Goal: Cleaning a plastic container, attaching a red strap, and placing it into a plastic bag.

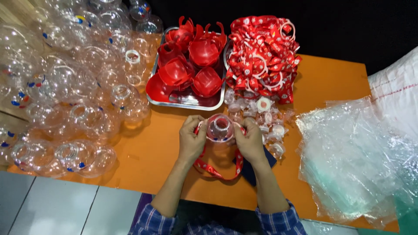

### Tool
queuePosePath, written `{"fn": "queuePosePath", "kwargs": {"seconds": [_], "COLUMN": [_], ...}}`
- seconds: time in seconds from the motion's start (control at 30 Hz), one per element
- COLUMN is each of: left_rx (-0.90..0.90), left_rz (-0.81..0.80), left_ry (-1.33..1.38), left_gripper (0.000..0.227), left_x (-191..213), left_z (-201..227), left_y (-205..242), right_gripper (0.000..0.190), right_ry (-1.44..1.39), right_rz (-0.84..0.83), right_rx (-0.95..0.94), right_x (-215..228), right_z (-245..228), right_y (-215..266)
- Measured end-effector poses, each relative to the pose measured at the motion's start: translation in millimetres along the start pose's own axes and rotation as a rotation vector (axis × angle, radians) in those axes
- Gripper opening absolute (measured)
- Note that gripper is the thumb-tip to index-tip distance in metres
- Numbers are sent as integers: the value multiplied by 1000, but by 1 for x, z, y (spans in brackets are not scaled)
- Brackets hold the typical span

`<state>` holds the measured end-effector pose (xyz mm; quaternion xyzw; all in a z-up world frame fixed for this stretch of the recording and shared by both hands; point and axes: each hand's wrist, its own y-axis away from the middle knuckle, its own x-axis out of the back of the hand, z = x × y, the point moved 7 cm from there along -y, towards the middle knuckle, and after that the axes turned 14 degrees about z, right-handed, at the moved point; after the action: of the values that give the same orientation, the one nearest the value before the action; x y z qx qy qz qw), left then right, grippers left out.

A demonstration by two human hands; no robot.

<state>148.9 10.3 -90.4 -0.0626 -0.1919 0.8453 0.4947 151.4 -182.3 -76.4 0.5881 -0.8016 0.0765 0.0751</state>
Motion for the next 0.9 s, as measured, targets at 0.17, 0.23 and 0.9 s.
{"fn": "queuePosePath", "kwargs": {"seconds": [0.17,0.23,0.9], "left_rx": [-21,-39,146], "left_rz": [-3,1,-157], "left_ry": [-11,-13,199], "left_gripper": [34,34,47], "left_x": [1,2,0], "left_z": [-6,-1,-39], "left_y": [4,-1,-5], "right_gripper": [17,17,30], "right_ry": [87,147,-177], "right_rz": [65,81,-23], "right_rx": [41,89,-124], "right_x": [4,2,-3], "right_z": [-1,11,57], "right_y": [3,-5,-21]}}
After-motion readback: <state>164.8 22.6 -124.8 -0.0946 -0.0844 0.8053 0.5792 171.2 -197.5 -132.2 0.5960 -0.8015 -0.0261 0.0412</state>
